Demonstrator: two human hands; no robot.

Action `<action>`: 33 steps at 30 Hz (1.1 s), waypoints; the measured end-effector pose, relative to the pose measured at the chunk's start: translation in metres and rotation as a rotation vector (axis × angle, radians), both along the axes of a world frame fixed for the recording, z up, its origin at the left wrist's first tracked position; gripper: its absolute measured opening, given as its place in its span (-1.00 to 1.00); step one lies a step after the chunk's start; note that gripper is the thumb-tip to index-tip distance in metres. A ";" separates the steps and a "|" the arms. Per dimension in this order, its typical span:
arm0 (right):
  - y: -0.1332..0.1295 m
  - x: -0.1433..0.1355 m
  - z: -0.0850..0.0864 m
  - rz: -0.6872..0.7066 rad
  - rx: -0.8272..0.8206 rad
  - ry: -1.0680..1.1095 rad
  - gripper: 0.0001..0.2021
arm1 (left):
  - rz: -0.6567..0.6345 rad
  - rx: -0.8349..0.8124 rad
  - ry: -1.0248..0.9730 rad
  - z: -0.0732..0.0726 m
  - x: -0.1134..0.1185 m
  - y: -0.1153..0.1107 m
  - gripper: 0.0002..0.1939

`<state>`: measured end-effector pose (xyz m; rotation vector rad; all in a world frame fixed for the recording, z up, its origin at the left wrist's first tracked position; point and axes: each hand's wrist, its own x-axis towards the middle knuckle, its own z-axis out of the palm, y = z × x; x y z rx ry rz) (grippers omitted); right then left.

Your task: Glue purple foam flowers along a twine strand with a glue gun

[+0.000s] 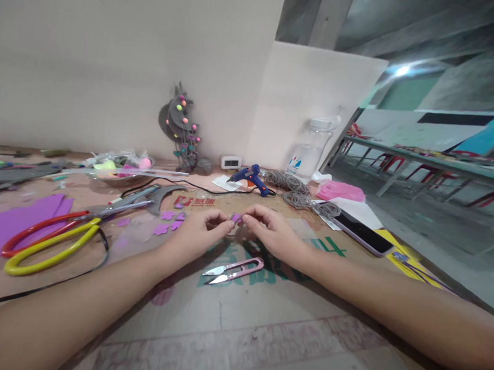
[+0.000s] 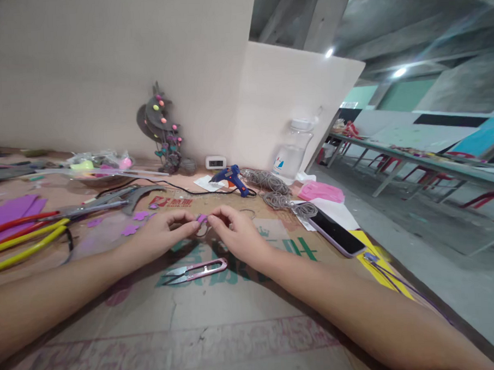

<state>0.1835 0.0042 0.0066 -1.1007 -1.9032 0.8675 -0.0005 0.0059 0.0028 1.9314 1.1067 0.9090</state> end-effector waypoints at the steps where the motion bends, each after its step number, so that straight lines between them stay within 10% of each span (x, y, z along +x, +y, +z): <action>1: 0.001 0.000 -0.001 0.039 -0.068 0.080 -0.83 | -0.001 -0.003 0.002 0.000 0.000 0.000 -0.69; 7: 0.004 -0.002 0.000 0.153 -0.262 0.249 -0.65 | 0.005 0.104 0.015 -0.002 -0.001 0.002 -0.73; 33: 0.008 0.003 -0.004 0.056 -0.164 0.103 -0.73 | 0.054 0.186 0.076 -0.001 0.000 0.000 -0.75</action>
